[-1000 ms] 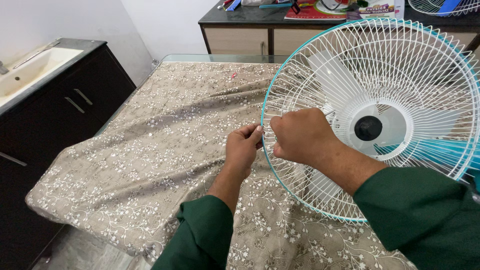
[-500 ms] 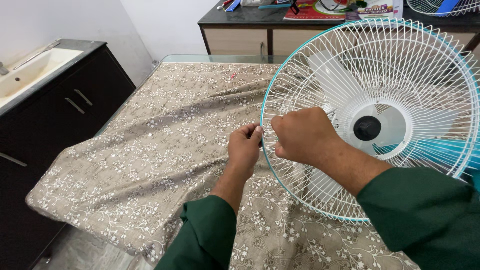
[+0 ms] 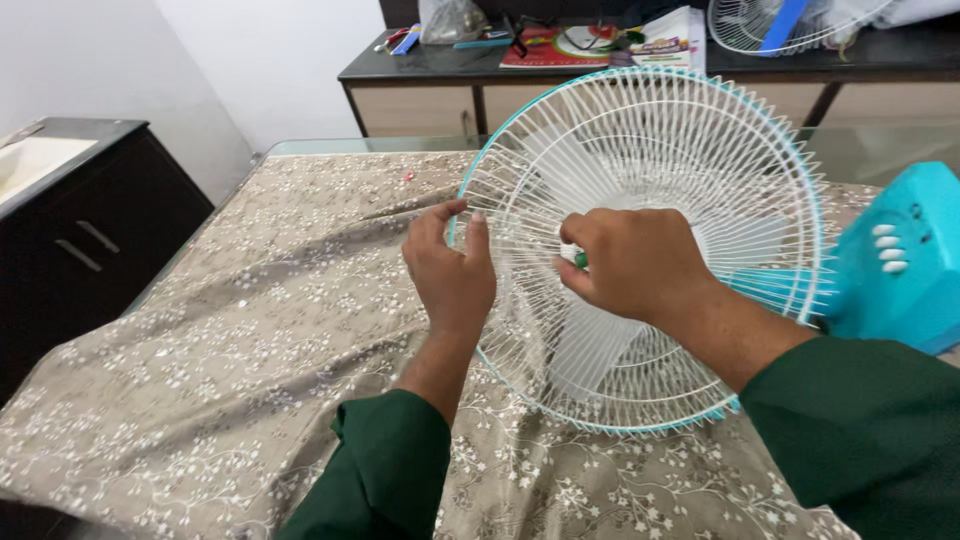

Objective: The person disassembles a small electric fan on a table. They remove the front grille, unscrew and remove the fan blades, detach the motor housing, and use a screwdriver on the motor shaft. The video ends with the fan fully disassembled.

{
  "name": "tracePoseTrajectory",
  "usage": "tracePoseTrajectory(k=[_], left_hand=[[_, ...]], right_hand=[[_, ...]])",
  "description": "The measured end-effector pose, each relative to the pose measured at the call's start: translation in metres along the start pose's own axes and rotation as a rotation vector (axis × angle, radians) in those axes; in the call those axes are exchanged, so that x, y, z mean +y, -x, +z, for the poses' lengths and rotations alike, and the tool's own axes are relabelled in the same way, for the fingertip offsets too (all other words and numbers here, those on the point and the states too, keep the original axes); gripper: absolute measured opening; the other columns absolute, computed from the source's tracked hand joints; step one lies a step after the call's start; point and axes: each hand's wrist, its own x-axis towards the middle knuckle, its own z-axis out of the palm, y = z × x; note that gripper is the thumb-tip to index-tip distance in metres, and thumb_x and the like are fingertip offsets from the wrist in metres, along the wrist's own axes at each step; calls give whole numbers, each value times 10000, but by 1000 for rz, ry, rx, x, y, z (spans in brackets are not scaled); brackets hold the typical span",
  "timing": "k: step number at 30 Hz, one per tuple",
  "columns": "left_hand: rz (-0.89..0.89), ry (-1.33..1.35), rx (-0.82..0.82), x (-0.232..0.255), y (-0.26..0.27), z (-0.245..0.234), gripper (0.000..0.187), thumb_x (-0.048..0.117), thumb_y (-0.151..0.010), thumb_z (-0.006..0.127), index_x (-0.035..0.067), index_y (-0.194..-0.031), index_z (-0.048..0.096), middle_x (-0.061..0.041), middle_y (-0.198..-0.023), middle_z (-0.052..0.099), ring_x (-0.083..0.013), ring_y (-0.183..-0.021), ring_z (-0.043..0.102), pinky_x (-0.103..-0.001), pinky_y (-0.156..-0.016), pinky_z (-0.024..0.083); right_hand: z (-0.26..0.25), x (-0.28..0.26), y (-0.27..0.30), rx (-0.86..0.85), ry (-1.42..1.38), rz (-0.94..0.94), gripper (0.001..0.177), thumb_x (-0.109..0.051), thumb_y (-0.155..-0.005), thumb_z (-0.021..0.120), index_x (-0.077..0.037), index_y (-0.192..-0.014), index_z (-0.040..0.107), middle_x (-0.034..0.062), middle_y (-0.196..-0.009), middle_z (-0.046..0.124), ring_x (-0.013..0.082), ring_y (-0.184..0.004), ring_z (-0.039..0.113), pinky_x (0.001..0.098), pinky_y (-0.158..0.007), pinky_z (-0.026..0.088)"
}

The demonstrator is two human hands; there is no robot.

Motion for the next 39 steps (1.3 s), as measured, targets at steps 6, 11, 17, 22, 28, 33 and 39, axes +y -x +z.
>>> tracePoseTrajectory(k=[6, 11, 17, 22, 28, 33, 39], left_hand=[[318, 88, -203, 92, 12, 31, 153, 204, -885, 768, 157, -1022, 719, -35, -1178, 666, -264, -1170, 584, -454, -1034, 398], [528, 125, -363, 135, 32, 79, 145, 208, -864, 790, 160, -990, 736, -22, -1182, 657, -279, -1197, 568, -469, -1034, 383], [639, 80, -445, 169, 54, 139, 200, 245, -855, 779, 155, -1030, 741, -61, -1319, 596, -305, -1335, 483, -541, -1102, 343], [634, -44, -485, 189, 61, 181, 403, 323, -812, 791, 117, -1149, 712, -163, -1504, 434, -418, -1460, 302, -637, -1150, 256], [659, -216, -549, 194, 58, 213, 459, 375, -810, 780, 107, -1174, 705, -230, -1575, 351, -459, -1510, 192, -689, -1180, 169], [735, -263, -548, 195, 60, 222, 422, 430, -830, 765, 100, -1091, 739, -234, -1581, 376, -451, -1528, 177, -713, -1198, 124], [817, -363, -530, 196, 68, 229, 469, 424, -855, 741, 12, -1081, 737, -254, -1604, 373, -434, -1544, 205, -698, -1199, 110]], right_hand=[[-17, 76, 46, 101, 93, 197, 275, -430, -820, 781, -177, -924, 757, 37, -808, 738, 271, -736, 719, 449, -587, 540], [-25, 145, 96, 232, 207, 319, 257, -414, -834, 791, -182, -938, 755, 16, -885, 695, 269, -748, 700, 427, -613, 544], [-38, 207, 140, 244, 307, 451, 502, -440, -775, 822, -202, -1203, 707, 39, -1144, 636, 265, -905, 715, 437, -681, 572], [-43, 231, 150, -26, 253, 703, 810, -567, -754, 815, -289, -1461, 534, 113, -1293, 559, 338, -1018, 694, 492, -754, 582], [-42, 240, 144, -216, 163, 754, 858, -517, -789, 756, -390, -1558, 398, 119, -1360, 531, 365, -1068, 676, 522, -825, 575], [-41, 238, 144, -252, 181, 700, 592, -419, -819, 740, -425, -1392, 591, 125, -1377, 530, 385, -1075, 677, 514, -858, 581], [-42, 236, 143, -233, 172, 691, 577, -373, -807, 744, -382, -1371, 623, 156, -1353, 539, 392, -1008, 698, 514, -817, 593]])
